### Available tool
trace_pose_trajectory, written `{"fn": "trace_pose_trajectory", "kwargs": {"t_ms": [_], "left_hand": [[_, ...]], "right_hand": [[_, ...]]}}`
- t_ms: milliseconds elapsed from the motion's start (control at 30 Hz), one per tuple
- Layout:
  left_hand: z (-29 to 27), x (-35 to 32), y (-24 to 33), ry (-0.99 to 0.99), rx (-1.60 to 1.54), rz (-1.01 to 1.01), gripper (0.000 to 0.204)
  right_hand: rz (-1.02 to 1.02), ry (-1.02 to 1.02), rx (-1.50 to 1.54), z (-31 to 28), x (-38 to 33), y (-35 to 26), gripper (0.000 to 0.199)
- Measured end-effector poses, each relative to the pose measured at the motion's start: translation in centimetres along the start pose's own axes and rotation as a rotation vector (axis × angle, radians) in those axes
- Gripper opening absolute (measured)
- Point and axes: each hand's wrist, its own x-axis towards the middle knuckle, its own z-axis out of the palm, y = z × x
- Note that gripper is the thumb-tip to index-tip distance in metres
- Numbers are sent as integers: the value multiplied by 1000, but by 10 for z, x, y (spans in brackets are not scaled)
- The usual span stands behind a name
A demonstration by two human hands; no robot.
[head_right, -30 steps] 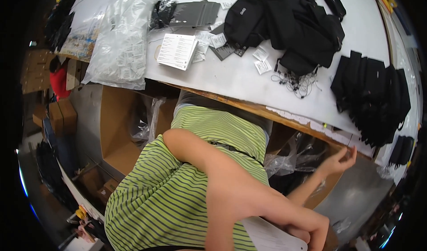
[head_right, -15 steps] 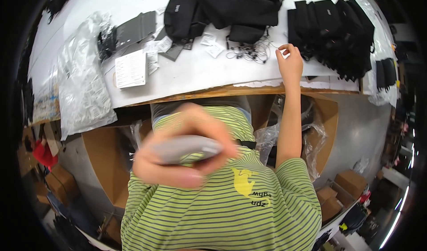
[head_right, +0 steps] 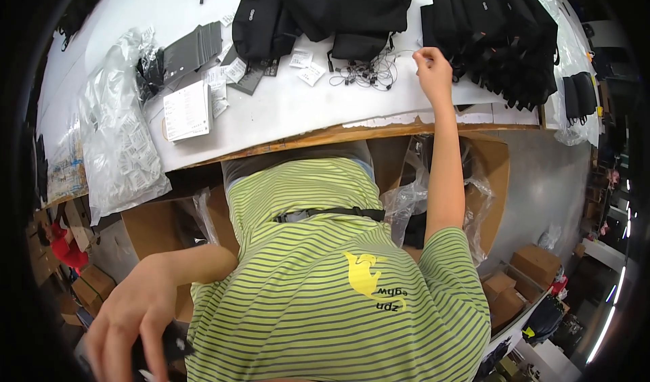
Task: The recorder is seen placing silica gel packets and product tags into black protective cases and then organizing the cases.
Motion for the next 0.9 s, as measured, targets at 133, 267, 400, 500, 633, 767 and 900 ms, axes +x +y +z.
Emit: {"fn": "trace_pose_trajectory", "kwargs": {"t_ms": [133,267,400,500,633,767,900], "left_hand": [[-16,-57,-10,110,-156,-236,25],[11,-101,-30,800,87,-499,48],[0,-104,-45,955,175,-423,51],[-10,-93,-51,1174,263,-521,44],[-26,-98,-59,1318,433,-653,21],[-41,-95,-77,1448,917,-609,24],[-52,-110,-77,1162,1551,-659,20]], "right_hand": [[15,13,485,-18,0,-59,14],[-53,-35,750,-27,-5,-124,17],[-90,-117,814,-29,-7,-150,18],[-185,-125,712,-31,-6,-156,18],[-211,-148,593,-25,-13,-162,14],[-145,-246,554,0,-52,-176,6],[-81,-409,841,48,-95,-197,7]]}}
